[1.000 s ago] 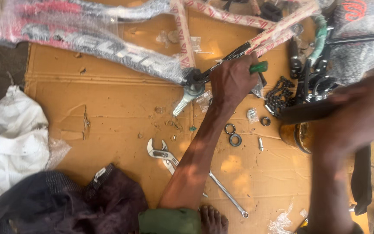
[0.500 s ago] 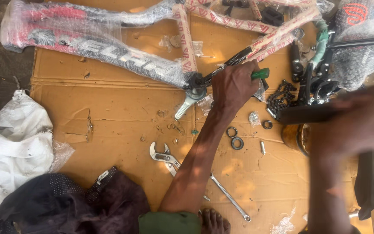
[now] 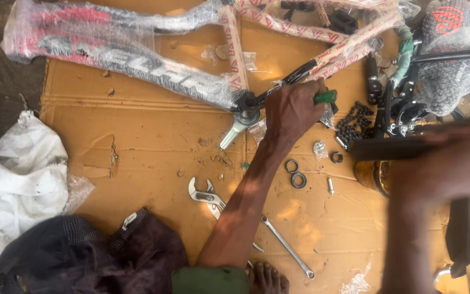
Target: The person assembles a bicycle crankset onto a bicycle frame. They use a wrench and hammer to secure the crank arm and then remove protective plastic wrapping from the frame.
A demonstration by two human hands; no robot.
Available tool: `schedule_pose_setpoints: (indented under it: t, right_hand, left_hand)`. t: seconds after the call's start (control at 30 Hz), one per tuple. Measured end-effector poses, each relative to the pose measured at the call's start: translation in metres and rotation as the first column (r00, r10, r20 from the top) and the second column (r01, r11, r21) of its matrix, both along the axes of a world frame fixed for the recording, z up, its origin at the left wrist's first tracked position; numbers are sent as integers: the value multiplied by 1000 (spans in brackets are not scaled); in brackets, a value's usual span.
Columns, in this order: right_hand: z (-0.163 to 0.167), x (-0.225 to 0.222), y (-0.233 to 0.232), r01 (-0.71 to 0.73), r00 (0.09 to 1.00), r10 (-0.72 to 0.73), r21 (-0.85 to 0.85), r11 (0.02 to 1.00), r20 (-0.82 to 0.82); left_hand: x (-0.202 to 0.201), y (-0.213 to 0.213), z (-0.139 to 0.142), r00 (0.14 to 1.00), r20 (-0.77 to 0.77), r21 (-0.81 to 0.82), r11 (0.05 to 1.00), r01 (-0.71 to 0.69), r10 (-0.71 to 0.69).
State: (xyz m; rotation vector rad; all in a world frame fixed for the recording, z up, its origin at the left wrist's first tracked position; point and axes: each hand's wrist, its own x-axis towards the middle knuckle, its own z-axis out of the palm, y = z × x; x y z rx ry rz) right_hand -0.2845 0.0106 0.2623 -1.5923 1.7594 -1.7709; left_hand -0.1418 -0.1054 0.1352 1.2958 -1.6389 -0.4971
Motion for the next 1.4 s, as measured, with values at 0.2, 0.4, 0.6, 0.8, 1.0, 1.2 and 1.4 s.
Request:
schedule_pose_setpoints:
  t: [0.2, 0.4, 0.6, 0.8, 1.0, 1.2, 1.4]
  right_hand:
    - [-19, 9, 1, 50, 865, 268, 603, 796, -425]
    - [11, 15, 9, -5, 997, 34, 364, 931, -72]
    - [20, 27, 7, -64, 998, 60, 373, 926, 22]
    - [-1, 31, 8, -114, 991, 65, 477, 871, 118]
    - [0, 30, 5, -111, 992, 67, 507, 855, 105]
    - [0, 40, -15, 3, 987, 68, 443, 897, -145]
    - [4, -30, -2, -48, 965, 165, 479, 876, -205]
  left_hand:
    - [27, -15, 13, 977, -160, 64, 989, -135, 144]
    - [34, 21, 4, 997, -55, -39, 998, 53, -55]
    - [-8, 0, 7, 988, 115, -34, 993, 110, -106]
    - [-1, -11, 9, 998, 63, 1, 1000, 19, -19]
    - [2, -9, 5, 999, 24, 65, 997, 43, -45]
    - [1, -9, -4, 999, 40, -30, 1000, 9, -8]
    - [-2, -10, -7, 996, 86, 68, 997, 28, -34]
